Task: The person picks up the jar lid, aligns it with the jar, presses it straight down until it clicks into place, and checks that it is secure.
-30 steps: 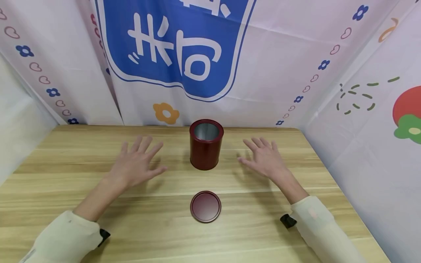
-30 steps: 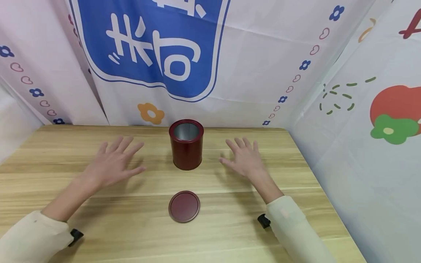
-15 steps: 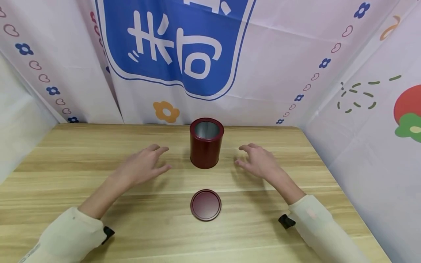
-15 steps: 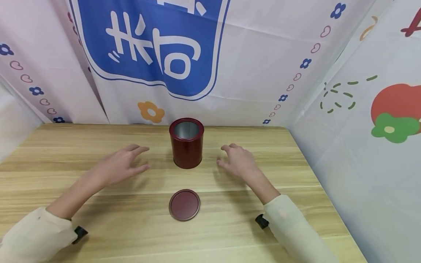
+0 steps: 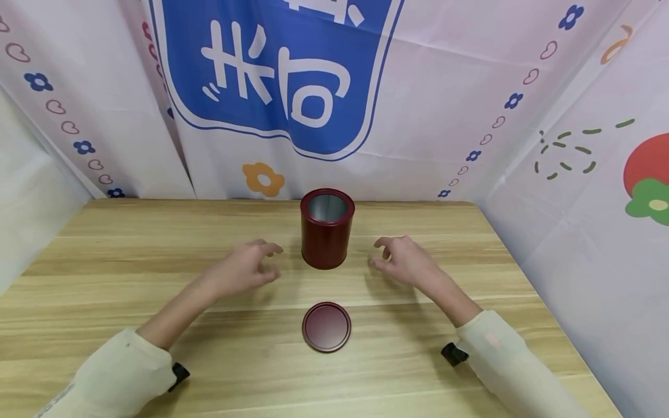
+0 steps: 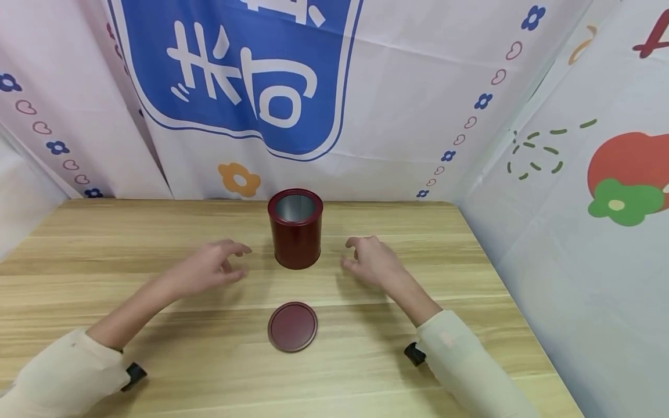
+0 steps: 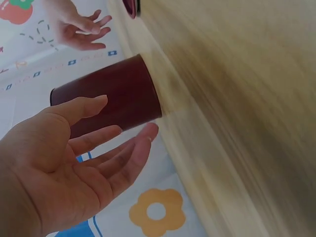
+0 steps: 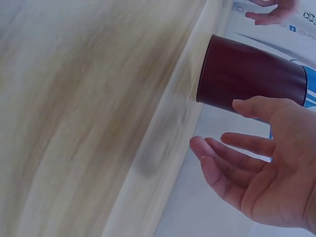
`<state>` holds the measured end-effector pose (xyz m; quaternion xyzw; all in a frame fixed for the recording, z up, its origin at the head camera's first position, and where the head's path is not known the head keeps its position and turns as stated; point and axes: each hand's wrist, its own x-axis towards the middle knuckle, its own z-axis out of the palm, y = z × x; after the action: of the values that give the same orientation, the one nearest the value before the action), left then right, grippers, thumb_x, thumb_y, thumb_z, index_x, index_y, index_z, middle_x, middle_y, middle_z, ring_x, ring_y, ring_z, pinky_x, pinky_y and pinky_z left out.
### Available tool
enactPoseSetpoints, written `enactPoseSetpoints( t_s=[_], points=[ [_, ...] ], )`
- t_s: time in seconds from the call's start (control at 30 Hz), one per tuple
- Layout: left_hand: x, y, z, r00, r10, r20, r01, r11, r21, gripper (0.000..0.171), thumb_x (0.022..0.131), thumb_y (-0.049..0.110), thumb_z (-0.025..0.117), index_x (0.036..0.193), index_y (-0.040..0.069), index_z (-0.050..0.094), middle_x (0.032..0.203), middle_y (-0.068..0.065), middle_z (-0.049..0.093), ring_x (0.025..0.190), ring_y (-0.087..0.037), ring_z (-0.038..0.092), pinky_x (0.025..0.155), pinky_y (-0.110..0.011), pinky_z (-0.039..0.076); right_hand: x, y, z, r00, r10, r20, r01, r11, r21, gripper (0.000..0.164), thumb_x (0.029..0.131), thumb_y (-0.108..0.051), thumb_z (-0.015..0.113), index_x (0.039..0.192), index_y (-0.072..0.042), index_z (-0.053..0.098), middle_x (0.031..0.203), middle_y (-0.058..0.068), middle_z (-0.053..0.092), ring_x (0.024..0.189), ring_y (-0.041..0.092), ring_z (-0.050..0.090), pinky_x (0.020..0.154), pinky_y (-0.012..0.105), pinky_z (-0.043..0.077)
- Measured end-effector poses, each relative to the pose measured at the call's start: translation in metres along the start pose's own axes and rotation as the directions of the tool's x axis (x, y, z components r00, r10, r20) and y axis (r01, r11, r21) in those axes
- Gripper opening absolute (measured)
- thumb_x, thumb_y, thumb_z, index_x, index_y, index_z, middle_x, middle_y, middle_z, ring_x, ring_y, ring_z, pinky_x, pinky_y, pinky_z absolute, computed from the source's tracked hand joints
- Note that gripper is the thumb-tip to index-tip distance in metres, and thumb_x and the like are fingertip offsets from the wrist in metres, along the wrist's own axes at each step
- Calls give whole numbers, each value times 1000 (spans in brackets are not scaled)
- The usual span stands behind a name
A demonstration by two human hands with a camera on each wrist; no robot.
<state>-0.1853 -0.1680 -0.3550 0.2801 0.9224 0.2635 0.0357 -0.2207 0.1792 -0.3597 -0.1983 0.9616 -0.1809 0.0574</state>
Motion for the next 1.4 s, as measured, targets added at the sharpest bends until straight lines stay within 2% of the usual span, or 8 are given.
enactPoseSetpoints(
  t_s=[0.1, 0.27, 0.47, 0.63, 0.8, 0.97, 1.17, 1.4],
  points=[
    [2, 0, 5, 1000, 28, 13, -28, 999, -42, 39, 93, 8, 74, 124, -14, 64, 116, -30, 66, 80, -21, 69, 72, -37, 61, 0, 0, 3, 1000, -24, 9, 24, 1000, 12, 41, 95, -21, 74, 127, 4, 67, 88, 6, 73, 75, 15, 66, 75, 37, 58],
    [4, 3, 12, 998, 51, 29, -49, 997, -67, 35, 91, 5, 75, 119, -12, 67, 116, -28, 68, 92, -31, 69, 73, -35, 60, 0, 0, 7, 998, -64, 25, 63, 997, 36, 36, 95, -19, 74, 121, 5, 69, 77, 0, 69, 65, 9, 60, 68, 31, 55],
    [6, 8, 20, 997, 15, 77, -3, 988, -154, 36, 90, 4, 76, 120, -13, 66, 110, -27, 64, 67, -10, 66, 60, -24, 57, -2, -4, 11, 996, -68, 56, 63, 995, 81, 32, 94, -19, 75, 116, 4, 72, 73, -1, 67, 63, 9, 59, 64, 28, 52],
    [6, 13, 25, 993, -23, 116, 50, 969, -240, 37, 90, 1, 75, 122, -14, 63, 108, -27, 62, 60, -13, 70, 54, -23, 57, -4, -6, 14, 993, -78, 88, 63, 985, 162, 31, 94, -19, 76, 114, 4, 72, 72, -1, 68, 58, 9, 62, 60, 26, 54],
    [8, 18, 31, 983, -71, 167, 118, 950, -290, 39, 91, 2, 75, 125, -12, 63, 107, -23, 63, 61, -15, 69, 55, -27, 58, -7, -9, 17, 983, -67, 172, -3, 926, 378, 26, 96, -14, 74, 112, 5, 69, 71, 8, 69, 54, 19, 70, 53, 33, 60],
    [8, 21, 35, 970, -83, 230, 172, 900, -400, 38, 93, 0, 73, 127, -12, 61, 101, -17, 65, 61, -21, 69, 54, -36, 61, -11, -11, 21, 964, -71, 258, -82, 839, 537, 18, 97, -11, 71, 108, 4, 68, 72, 16, 70, 56, 27, 72, 53, 40, 62],
    [6, 26, 39, 961, -71, 268, 201, 843, -499, 39, 93, -1, 72, 127, -15, 59, 96, -14, 65, 59, -26, 70, 56, -40, 62, -13, -14, 26, 947, -72, 312, -145, 773, 618, 15, 97, -8, 70, 106, 3, 68, 80, 19, 69, 59, 27, 73, 55, 41, 62],
    [6, 29, 41, 947, -93, 307, 259, 784, -563, 40, 94, 0, 69, 129, -16, 57, 99, -16, 63, 64, -31, 72, 58, -42, 63, -16, -18, 28, 925, -65, 374, -205, 746, 634, 19, 97, -8, 71, 110, 5, 66, 84, 19, 69, 65, 29, 75, 59, 41, 63]
  ],
)
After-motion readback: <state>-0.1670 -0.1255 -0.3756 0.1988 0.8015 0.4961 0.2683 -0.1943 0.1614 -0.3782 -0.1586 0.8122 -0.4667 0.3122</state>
